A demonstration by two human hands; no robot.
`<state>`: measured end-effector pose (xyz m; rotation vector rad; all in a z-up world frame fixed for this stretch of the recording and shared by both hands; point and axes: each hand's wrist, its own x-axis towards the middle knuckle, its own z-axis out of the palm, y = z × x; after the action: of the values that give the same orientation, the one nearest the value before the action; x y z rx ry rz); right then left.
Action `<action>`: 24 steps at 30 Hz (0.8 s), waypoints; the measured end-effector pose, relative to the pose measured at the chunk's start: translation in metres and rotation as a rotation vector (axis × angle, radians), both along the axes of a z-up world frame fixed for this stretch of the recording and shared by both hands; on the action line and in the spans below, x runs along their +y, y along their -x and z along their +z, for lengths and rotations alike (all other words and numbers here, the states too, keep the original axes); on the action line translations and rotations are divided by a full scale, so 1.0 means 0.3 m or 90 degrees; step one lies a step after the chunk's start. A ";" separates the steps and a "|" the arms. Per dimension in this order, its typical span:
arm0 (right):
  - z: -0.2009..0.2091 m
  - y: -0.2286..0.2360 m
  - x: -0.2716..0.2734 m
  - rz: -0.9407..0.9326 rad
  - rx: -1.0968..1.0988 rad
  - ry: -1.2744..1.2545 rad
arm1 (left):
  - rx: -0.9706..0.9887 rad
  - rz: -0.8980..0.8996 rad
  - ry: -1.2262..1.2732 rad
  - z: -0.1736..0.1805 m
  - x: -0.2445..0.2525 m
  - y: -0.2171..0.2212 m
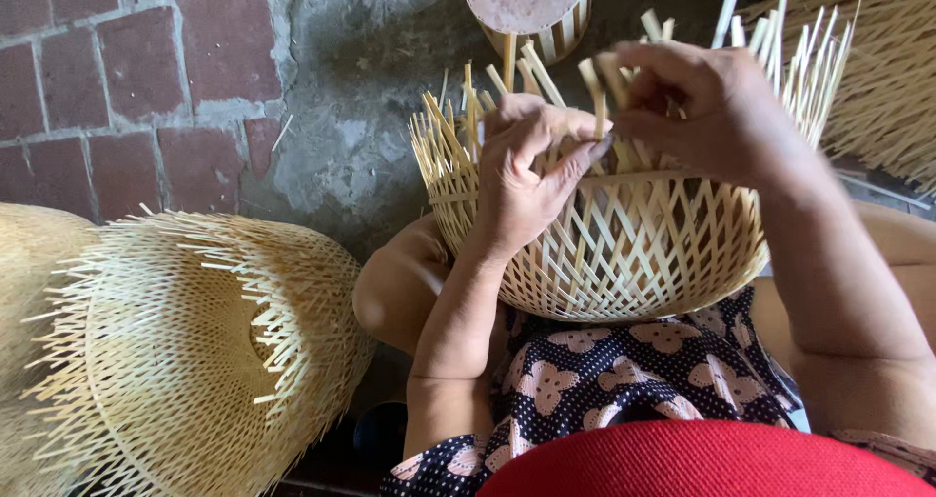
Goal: The person is weaving a bamboo basket by hand, interlacing thin strips around the circular body of the basket and tucking them in to secure the structure.
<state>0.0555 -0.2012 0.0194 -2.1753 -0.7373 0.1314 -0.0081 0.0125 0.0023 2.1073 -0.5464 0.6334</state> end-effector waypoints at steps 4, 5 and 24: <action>-0.046 -0.012 -0.052 0.077 0.096 -0.244 | -0.035 0.129 -0.197 0.005 -0.031 0.012; -0.047 -0.026 -0.087 0.131 0.094 -0.303 | 0.012 0.132 -0.231 0.006 -0.039 0.011; -0.218 0.045 -0.330 -0.115 0.126 -0.538 | -0.003 0.166 -0.003 0.025 0.021 -0.008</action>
<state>0.0421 -0.3002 -0.0461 -1.3822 -0.3728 -0.0556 -0.0058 0.0188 0.0098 2.2005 -0.2761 0.7832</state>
